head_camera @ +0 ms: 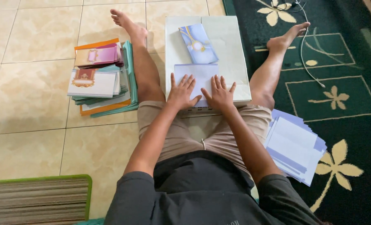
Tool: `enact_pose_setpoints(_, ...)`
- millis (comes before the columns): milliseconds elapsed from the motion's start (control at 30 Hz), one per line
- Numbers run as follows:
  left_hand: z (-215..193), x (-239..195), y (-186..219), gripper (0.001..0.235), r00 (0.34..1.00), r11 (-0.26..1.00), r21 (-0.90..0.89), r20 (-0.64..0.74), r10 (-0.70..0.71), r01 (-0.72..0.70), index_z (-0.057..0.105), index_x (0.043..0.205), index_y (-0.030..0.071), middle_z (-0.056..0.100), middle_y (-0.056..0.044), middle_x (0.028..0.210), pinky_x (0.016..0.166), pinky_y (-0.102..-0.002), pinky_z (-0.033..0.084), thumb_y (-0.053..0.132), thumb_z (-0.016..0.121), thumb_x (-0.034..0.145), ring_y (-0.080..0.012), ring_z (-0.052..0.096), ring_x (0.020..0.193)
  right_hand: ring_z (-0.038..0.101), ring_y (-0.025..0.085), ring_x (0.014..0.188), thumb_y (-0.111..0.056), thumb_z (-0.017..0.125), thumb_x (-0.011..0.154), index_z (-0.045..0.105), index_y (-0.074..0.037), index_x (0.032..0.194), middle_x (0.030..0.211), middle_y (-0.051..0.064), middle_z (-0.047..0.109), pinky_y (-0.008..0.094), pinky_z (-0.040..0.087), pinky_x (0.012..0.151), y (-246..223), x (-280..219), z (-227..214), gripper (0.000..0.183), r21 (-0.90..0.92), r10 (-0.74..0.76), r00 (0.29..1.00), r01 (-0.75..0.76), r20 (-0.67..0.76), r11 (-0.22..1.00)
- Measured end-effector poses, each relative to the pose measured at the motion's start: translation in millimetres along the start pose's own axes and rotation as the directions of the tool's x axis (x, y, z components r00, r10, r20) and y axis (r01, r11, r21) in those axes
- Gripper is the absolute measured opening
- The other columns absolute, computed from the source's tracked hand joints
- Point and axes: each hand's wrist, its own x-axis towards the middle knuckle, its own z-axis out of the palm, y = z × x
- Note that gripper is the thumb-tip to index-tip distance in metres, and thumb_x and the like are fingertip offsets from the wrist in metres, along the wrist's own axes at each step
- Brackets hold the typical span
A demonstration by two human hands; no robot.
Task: Folding paper cards and stacking them on a pile
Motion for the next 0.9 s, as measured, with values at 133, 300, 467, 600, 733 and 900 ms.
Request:
enact_pose_setpoints(133, 17.1, 11.2, 30.0, 0.085, 0.996, 0.998, 0.026, 0.059, 0.060, -0.062, 0.032, 0.163, 0.018, 0.025, -0.002, 0.172, 0.125, -0.070, -0.007, 0.067, 0.035, 0.093, -0.0216, 0.019, 0.159, 0.013, 0.028, 0.160, -0.070, 0.021, 0.106, 0.026, -0.012, 0.165, 0.172, 0.008, 0.022, 0.074, 0.000, 0.120, -2.1, -5.9, -6.5, 0.083, 0.001, -0.010, 1.000, 0.010, 0.025, 1.000)
enact_pose_setpoints(300, 14.3, 9.1, 27.2, 0.076, 0.997, 0.979, -0.202, 0.059, 0.051, -0.038, 0.032, 0.163, 0.024, 0.022, 0.007, 0.172, 0.125, -0.071, 0.000, 0.064, 0.030, 0.098, -0.0188, 0.014, 0.160, 0.008, 0.027, 0.161, -0.066, 0.022, 0.107, 0.022, -0.014, 0.166, 0.174, 0.005, 0.016, 0.072, 0.001, 0.122, 0.9, -3.0, -9.7, 0.079, 0.007, -0.005, 0.998, 0.004, 0.070, 1.000)
enact_pose_setpoints(467, 13.8, 13.7, -16.9, 0.080, 0.995, 0.975, -0.198, 0.024, -0.098, 0.101, 0.033, 0.163, 0.021, 0.025, 0.002, 0.172, 0.124, -0.072, 0.003, 0.069, 0.027, 0.099, -0.0230, 0.015, 0.160, 0.007, 0.028, 0.161, -0.069, 0.018, 0.106, 0.022, -0.014, 0.166, 0.174, 0.006, 0.016, 0.071, -0.001, 0.122, 1.1, -2.9, -10.8, 0.082, -0.002, -0.014, 0.998, 0.014, 0.068, 1.000)
enact_pose_setpoints(600, 9.4, 14.7, -37.6, 0.077, 0.964, 0.951, -0.169, 0.104, -0.244, 0.258, 0.024, 0.165, 0.022, 0.013, 0.004, 0.175, 0.122, -0.076, 0.005, 0.065, 0.025, 0.101, -0.0231, 0.006, 0.161, 0.010, 0.032, 0.160, -0.071, 0.024, 0.104, 0.028, -0.016, 0.165, 0.172, 0.007, 0.024, 0.073, -0.003, 0.120, 1.4, -13.4, -13.9, 0.082, -0.063, -0.025, 0.999, 0.028, 0.043, 0.998)
enact_pose_setpoints(733, -10.3, -0.1, -25.7, 0.079, 0.957, 0.941, -0.192, 0.131, -0.257, 0.279, 0.023, 0.166, 0.022, 0.011, 0.003, 0.175, 0.121, -0.076, 0.008, 0.066, 0.027, 0.100, -0.0241, 0.006, 0.161, 0.016, 0.035, 0.159, -0.067, 0.033, 0.103, 0.035, -0.017, 0.162, 0.168, 0.009, 0.033, 0.074, -0.001, 0.119, -1.6, -49.7, -21.5, 0.078, -0.035, -0.042, 0.999, 0.043, 0.020, 0.998)
enact_pose_setpoints(900, -41.6, -13.4, -20.7, 0.094, 0.963, 0.950, -0.184, 0.148, -0.226, 0.252, 0.027, 0.166, 0.027, 0.015, -0.004, 0.175, 0.118, -0.078, 0.008, 0.082, 0.030, 0.089, -0.0285, 0.007, 0.162, 0.028, 0.044, 0.154, -0.075, 0.050, 0.093, 0.046, -0.011, 0.155, 0.161, 0.017, 0.044, 0.074, 0.011, 0.120, -5.0, -86.4, -17.0, 0.089, 0.087, -0.049, 0.996, 0.056, -0.077, 0.995)
